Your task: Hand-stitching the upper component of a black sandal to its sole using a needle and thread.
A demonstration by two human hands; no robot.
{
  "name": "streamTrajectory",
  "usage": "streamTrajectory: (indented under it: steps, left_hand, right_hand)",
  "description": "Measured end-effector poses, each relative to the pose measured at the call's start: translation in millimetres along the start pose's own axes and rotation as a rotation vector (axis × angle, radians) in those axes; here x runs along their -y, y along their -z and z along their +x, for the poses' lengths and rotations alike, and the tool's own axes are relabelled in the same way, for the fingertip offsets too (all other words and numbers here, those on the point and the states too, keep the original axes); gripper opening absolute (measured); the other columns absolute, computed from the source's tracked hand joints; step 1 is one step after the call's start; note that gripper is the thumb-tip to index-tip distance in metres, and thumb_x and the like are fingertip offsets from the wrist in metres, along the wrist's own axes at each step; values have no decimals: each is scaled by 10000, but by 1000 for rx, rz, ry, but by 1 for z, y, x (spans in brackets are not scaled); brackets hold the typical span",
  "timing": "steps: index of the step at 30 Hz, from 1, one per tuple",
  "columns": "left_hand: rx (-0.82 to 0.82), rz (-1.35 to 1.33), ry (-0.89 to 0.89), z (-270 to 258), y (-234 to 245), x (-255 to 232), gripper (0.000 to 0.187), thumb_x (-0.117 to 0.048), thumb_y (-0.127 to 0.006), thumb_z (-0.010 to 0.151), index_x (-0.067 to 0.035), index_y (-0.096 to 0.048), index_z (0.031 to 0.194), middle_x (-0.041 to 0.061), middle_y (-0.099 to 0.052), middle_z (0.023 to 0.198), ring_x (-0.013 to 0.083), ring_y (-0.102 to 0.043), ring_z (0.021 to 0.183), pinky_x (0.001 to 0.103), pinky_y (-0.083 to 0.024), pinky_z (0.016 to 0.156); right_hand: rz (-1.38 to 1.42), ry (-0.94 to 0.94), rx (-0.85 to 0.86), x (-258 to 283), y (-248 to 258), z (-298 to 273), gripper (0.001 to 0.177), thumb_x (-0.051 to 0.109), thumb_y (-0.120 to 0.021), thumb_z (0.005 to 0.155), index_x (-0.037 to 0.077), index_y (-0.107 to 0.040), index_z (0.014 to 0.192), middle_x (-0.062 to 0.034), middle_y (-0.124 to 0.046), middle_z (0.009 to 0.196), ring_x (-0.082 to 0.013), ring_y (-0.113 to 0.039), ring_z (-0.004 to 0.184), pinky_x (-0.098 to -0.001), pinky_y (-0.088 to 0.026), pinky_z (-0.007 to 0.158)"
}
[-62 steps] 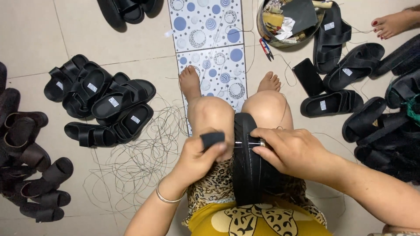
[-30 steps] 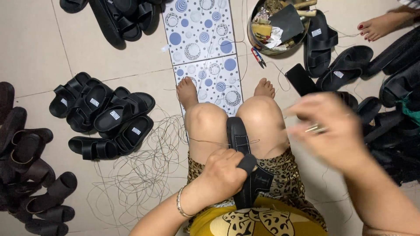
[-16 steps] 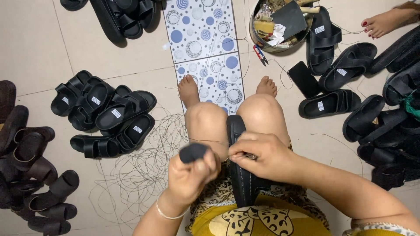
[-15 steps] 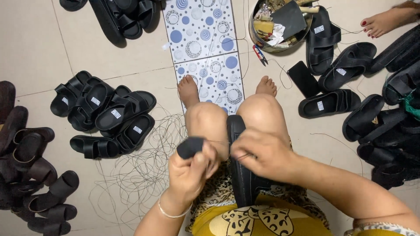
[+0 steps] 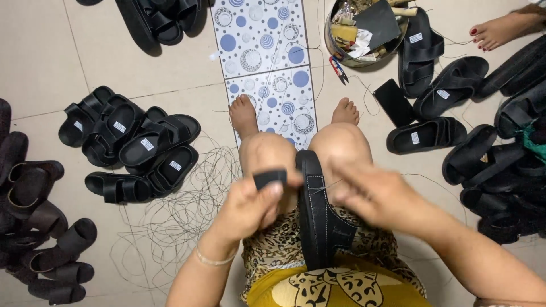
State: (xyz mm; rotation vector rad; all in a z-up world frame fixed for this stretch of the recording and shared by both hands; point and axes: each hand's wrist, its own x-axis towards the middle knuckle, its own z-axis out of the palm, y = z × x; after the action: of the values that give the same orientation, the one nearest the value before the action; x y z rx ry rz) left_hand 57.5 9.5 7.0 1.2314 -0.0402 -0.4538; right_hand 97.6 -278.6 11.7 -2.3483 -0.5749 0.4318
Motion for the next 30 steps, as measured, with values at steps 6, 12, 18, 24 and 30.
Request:
streamTrajectory:
  steps: [6, 12, 18, 24, 30]
  left_hand:
    - [-399, 774, -593, 74, -2, -24, 182, 39, -640, 909, 73, -682, 1084, 149, -776, 1020, 189, -701, 700, 297, -581, 674]
    - [-525, -519, -40, 119, 28, 10, 248, -179, -613, 997, 62, -659, 1028, -8, -483, 543, 98, -450, 403, 232, -360, 358]
    - [-635, -250, 220, 83, 121, 29, 216, -198, -606, 1016, -1, -662, 948, 53, -568, 664, 151, -550, 518, 288, -481, 445]
    - [-663, 1217, -111, 21, 114, 17, 320, -94, -733, 883, 64, -652, 1149, 226, -613, 1277, 371, -597, 1111, 428, -499, 968]
    - [17, 987, -230, 32, 25, -2, 842, -578, -739, 698, -12, -589, 1302, 171, -562, 1384, 400, -403, 1407, 573, -222, 1189]
  right_hand:
    - [87, 92, 333, 48, 28, 4, 68, 220, -719, 836, 157, -742, 825, 44, -737, 875, -179, -693, 704, -314, -560, 666]
    - [1148, 113, 146, 11, -22, 17, 381, 286, -537, 1045, 68, -637, 749, -120, -706, 917, -281, -691, 919, -409, -565, 848]
    - [762, -315, 68, -21, 18, 20, 90, 91, -544, 970, 71, -601, 903, -81, -678, 719, -165, -629, 588, -289, -521, 581]
    - [172, -277, 46, -3, 36, 9, 548, 63, -533, 944, 44, -470, 1488, -159, -586, 1253, -221, -638, 984, -342, -557, 823]
    - [-76, -7, 392, 33, 28, 19, 449, 246, -644, 885, 322, -686, 1326, 40, -689, 873, -163, -671, 606, -328, -556, 553]
